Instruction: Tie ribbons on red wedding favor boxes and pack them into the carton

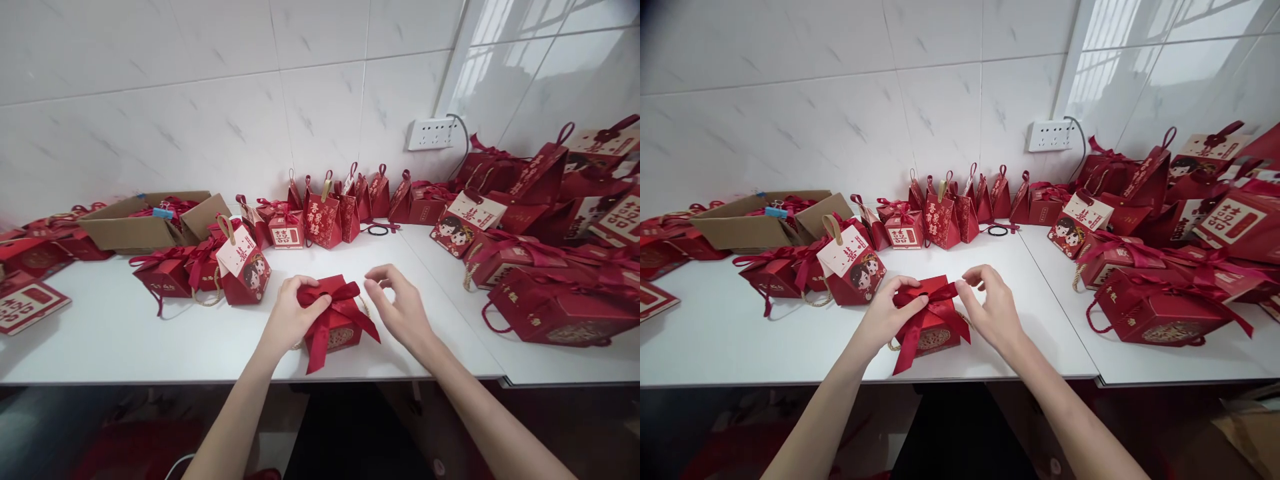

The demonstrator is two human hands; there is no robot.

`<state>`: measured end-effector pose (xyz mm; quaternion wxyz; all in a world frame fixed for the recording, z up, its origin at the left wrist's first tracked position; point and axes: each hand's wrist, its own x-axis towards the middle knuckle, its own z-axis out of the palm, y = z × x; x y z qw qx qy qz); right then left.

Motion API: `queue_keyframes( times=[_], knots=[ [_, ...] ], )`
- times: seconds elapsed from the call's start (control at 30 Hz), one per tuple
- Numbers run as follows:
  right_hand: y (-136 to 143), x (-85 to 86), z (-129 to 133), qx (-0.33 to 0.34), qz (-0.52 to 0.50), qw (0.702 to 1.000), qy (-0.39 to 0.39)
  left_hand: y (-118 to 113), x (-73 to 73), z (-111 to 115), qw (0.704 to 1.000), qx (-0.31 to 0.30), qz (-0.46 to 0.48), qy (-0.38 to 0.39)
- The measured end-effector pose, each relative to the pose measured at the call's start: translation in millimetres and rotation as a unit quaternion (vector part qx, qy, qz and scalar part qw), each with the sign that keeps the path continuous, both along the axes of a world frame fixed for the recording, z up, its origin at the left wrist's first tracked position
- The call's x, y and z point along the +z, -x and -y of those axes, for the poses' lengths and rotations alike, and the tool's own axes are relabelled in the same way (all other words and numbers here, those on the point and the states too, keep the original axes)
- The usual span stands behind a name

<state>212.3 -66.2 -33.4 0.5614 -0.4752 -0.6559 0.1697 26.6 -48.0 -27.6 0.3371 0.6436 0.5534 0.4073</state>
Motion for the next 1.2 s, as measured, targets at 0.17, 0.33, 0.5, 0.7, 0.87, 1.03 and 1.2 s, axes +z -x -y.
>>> queue_keyframes(
  times=[0.17, 0.33, 0.5, 0.7, 0.87, 1.03, 1.2],
  knots=[
    [-1, -3.8, -22, 0.140, -0.067, 0.956, 0.248, 6, -1.6, 8, 0.992, 0.100, 0.071, -0.018],
    [5, -4.3, -18, 0.196, -0.185, 0.914, 0.304, 13, -1.5, 14, 0.993, 0.110, 0.033, 0.024],
    [10, -4.3, -15, 0.230, -0.320, 0.858, 0.328, 6, -1.6, 17, 0.996, 0.079, 0.038, 0.015],
    [13, -13.0, -12, 0.224, -0.396, 0.828, 0.328, -2, -9.7, 25, 0.991, 0.126, 0.049, -0.008],
    [14, -18.9, -17, 0.182, -0.388, 0.835, 0.345, -4, -12.0, 26, 0.991, 0.122, 0.061, -0.009],
    [7, -7.2, -11, 0.106, -0.277, 0.918, 0.264, -4, -12.2, 22, 0.991, 0.113, 0.078, -0.003],
    [25, 14.2, 24, 0.086, 0.158, 0.972, -0.148, 1, -14.3, 18, 0.988, 0.073, 0.138, 0.011]
  ],
)
